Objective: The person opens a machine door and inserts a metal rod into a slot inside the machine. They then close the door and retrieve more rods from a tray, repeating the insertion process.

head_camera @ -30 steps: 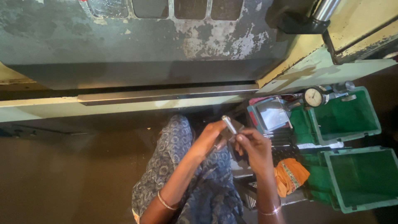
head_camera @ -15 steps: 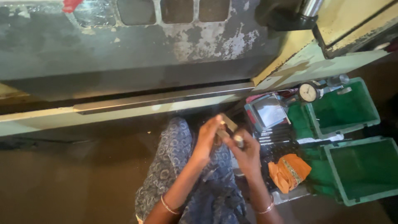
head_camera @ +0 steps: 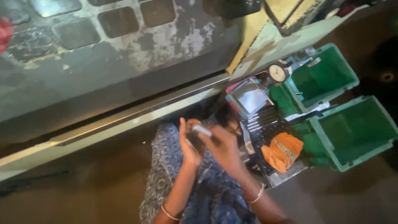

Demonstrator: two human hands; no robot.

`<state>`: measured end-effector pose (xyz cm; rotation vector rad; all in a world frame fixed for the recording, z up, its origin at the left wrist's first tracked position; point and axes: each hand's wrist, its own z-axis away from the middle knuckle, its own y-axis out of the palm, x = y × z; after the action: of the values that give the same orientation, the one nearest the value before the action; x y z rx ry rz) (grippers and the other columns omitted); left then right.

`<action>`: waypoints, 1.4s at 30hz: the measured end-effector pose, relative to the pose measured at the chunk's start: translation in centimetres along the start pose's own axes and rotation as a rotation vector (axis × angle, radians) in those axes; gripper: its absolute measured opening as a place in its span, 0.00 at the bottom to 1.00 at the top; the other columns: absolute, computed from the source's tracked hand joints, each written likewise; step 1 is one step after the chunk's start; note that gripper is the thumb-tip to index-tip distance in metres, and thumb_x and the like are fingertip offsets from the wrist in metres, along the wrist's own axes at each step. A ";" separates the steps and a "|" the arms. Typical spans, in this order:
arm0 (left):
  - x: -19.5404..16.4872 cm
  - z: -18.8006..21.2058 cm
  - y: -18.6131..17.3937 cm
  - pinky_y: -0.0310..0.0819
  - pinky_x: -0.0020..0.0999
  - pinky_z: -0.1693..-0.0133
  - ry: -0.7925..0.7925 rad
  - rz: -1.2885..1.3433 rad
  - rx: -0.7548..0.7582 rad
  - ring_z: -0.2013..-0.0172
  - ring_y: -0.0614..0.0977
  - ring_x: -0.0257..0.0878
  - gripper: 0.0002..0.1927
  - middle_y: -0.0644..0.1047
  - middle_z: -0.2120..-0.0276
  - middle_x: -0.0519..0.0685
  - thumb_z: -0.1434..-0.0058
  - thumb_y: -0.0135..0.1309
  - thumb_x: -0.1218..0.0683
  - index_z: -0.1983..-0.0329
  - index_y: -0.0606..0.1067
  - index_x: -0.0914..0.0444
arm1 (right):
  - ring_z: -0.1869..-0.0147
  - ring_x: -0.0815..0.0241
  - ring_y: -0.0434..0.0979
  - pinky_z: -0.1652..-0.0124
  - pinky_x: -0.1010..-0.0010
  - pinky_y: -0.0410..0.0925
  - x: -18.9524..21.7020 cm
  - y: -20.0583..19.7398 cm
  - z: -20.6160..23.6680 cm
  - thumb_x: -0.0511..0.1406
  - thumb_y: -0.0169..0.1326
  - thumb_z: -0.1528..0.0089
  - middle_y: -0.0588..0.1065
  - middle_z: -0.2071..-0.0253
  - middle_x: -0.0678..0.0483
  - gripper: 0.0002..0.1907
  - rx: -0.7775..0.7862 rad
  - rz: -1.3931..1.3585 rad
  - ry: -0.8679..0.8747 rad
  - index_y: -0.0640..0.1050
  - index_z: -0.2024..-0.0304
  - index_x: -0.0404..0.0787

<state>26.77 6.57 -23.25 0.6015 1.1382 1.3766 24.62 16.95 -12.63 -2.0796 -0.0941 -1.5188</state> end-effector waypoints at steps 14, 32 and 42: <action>3.8 -1.1 3.0 0.69 0.40 0.40 0.032 -0.266 0.122 0.44 0.78 0.46 0.30 0.78 0.45 0.58 0.28 0.42 0.38 0.39 0.70 0.68 | 0.65 0.55 0.80 0.64 0.67 0.71 -2.8 -3.5 0.8 0.36 0.63 0.40 0.78 0.66 0.49 0.13 -0.188 0.279 0.118 0.80 0.54 0.38; 1.7 -0.8 1.7 0.65 0.40 0.40 -0.052 -0.655 0.127 0.40 0.75 0.39 0.16 0.78 0.46 0.47 0.33 0.50 0.49 0.49 0.77 0.61 | 0.60 0.41 0.77 0.61 0.53 0.70 -21.4 -12.4 -9.8 0.33 0.58 0.39 0.75 0.59 0.44 0.06 -0.431 0.931 -0.163 0.79 0.61 0.38; 2.5 -1.9 -0.1 0.70 0.35 0.46 -0.135 -0.572 0.136 0.47 0.79 0.37 0.12 0.81 0.51 0.48 0.33 0.53 0.51 0.51 0.77 0.62 | 0.59 0.39 0.75 0.62 0.53 0.69 -19.6 -11.8 -6.2 0.35 0.62 0.39 0.71 0.51 0.38 0.11 -0.574 0.736 -0.004 0.79 0.55 0.39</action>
<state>24.69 8.40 -24.75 0.4111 1.1831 0.7644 7.93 29.10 -24.37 -2.1483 1.0972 -1.1381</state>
